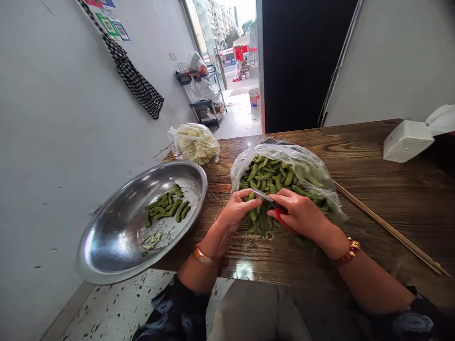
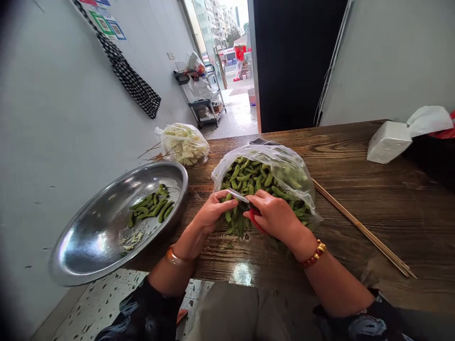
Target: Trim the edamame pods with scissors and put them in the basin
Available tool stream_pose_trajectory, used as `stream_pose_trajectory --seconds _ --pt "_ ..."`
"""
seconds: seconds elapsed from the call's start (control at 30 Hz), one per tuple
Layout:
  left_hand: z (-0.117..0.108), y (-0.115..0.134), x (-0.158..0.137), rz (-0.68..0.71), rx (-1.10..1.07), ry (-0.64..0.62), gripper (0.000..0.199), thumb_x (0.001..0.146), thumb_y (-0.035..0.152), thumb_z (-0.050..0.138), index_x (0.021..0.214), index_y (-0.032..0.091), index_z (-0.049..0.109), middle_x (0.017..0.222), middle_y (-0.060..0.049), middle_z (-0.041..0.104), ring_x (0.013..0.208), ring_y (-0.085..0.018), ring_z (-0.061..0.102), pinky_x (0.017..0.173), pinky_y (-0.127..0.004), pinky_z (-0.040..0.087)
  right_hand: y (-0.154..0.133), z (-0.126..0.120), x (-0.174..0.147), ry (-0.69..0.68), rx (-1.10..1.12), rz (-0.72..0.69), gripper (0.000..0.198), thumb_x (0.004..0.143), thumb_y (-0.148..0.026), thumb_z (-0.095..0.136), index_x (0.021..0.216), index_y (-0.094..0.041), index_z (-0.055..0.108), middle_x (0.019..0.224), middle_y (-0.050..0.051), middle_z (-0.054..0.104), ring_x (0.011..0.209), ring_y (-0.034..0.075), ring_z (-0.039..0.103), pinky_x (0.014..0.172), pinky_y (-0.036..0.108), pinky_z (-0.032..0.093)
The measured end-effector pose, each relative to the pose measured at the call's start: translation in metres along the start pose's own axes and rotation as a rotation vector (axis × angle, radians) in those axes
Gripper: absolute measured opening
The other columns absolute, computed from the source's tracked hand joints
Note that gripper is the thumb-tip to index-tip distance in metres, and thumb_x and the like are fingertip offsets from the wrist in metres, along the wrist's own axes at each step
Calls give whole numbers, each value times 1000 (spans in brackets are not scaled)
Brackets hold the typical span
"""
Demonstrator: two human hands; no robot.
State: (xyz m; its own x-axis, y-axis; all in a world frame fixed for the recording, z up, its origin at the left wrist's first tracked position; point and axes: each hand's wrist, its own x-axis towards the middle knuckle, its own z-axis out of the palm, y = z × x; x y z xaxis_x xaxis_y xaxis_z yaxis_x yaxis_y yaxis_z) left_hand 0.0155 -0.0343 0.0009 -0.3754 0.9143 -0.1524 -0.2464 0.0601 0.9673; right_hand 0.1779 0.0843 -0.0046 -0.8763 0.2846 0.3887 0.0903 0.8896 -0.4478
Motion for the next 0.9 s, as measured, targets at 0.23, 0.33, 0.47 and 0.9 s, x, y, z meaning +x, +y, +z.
stream_pose_trajectory --seconds 0.23,0.33,0.47,0.9 --pt "-5 4 4 53 -215 133 35 64 35 78 80 17 54 59 6 53 42 -4 44 36 -13 29 4 8 -1 176 -21 10 38 87 -45 60 117 -22 61 103 8 65 83 21 65 73 33 53" --pt "-7 5 5 81 -294 127 35 63 33 78 81 17 53 63 5 55 46 -4 47 36 -13 31 3 9 -1 195 -9 31 40 86 -45 63 118 -21 60 106 8 65 85 21 66 75 34 55" --pt "-7 5 4 82 -297 75 33 66 31 78 84 17 53 66 4 59 47 -4 48 37 -12 33 3 10 0 206 1 44 41 85 -44 64 118 -21 60 106 8 64 88 22 66 77 35 55" --pt "4 -1 0 77 -186 16 31 68 33 79 83 16 58 72 1 66 53 -4 52 51 -14 40 3 10 0 224 64 -1 42 83 -45 66 118 -22 58 104 8 63 88 22 65 74 35 56"
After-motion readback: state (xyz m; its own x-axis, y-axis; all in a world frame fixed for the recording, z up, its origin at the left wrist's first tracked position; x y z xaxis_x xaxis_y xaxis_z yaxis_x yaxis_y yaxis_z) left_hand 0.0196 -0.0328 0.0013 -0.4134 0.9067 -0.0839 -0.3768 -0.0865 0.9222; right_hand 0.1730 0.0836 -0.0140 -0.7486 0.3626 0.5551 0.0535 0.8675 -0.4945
